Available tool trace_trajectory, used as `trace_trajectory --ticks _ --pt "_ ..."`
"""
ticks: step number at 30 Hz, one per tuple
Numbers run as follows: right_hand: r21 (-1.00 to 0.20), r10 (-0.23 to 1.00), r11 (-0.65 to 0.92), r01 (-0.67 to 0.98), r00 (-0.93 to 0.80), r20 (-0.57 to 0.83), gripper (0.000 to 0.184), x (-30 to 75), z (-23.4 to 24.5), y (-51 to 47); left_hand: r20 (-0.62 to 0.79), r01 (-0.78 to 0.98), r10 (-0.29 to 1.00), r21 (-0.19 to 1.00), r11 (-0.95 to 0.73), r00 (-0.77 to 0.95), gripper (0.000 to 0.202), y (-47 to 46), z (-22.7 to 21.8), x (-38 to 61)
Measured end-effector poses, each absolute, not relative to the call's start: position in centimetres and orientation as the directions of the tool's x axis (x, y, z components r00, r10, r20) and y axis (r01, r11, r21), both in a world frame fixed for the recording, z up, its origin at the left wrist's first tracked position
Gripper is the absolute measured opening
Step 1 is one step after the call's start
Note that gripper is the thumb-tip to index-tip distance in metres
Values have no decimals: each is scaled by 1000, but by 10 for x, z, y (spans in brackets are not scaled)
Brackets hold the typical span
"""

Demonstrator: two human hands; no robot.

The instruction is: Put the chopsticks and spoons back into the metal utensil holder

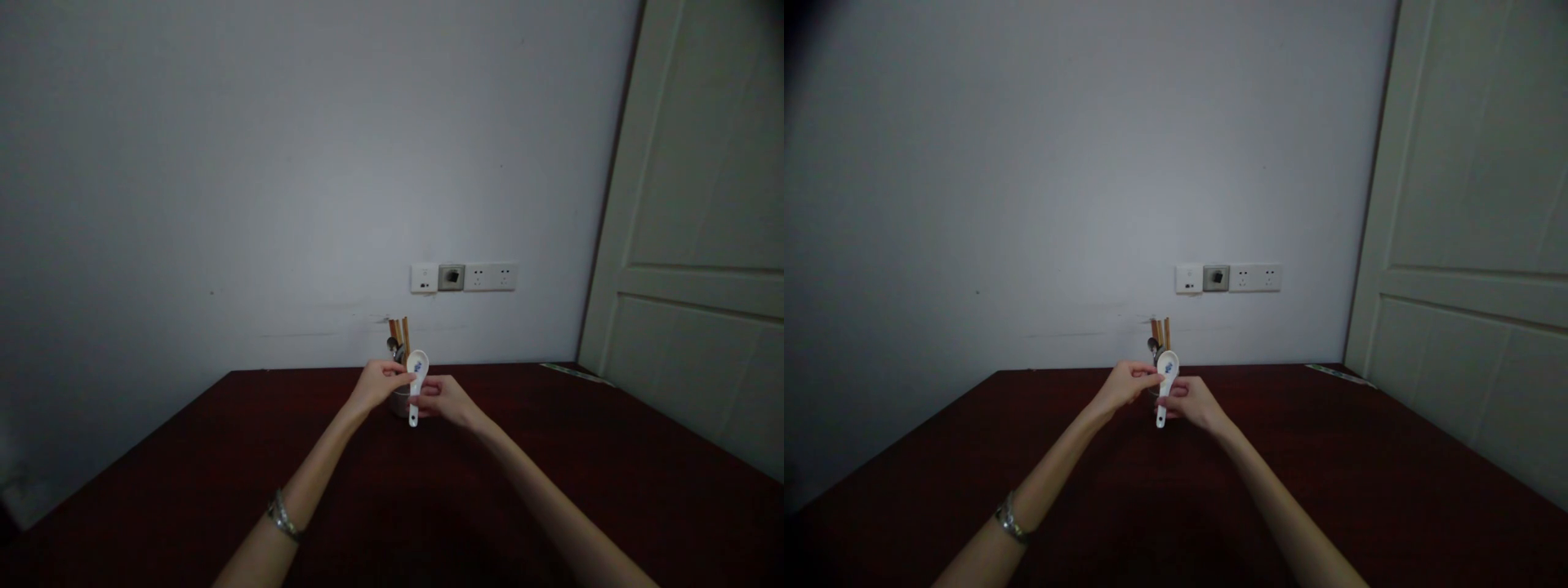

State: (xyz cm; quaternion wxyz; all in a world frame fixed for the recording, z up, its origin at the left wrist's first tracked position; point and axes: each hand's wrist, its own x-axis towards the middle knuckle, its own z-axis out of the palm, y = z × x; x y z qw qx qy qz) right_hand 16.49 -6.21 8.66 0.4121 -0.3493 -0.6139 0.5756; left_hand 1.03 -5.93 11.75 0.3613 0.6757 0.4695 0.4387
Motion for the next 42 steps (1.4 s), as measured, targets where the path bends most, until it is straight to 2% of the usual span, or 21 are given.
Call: trace_trajectory --ticks 5,8,16,21,25,29,32,36,42 --pt "-979 900 196 -50 -389 199 43 168 89 -62 153 316 973 927 -202 173 25 -61 105 20" --pt "-970 892 239 -32 -389 233 41 168 89 -62 116 269 978 950 -159 171 29 -60 98 23" --pt "-940 873 338 36 -385 299 40 167 87 -62 78 135 985 986 -99 156 33 -61 95 24" --pt "-887 861 431 167 -370 349 43 181 99 -62 107 120 987 985 -121 116 31 -64 100 23" --pt "-756 825 565 330 -204 528 36 193 120 -58 116 164 991 978 -126 70 31 -61 99 22" --pt "-493 681 692 528 -250 688 24 194 140 -54 147 205 989 967 -151 34 28 -53 91 23" --pt "-350 643 693 630 -321 695 21 191 148 -52 173 228 985 958 -174 25 25 -46 85 23" --pt "-234 649 659 715 -382 658 22 190 148 -51 197 258 980 945 -198 33 22 -40 78 22" --pt "-168 636 661 732 -427 642 21 191 141 -46 237 266 968 931 -249 78 22 -36 71 23"
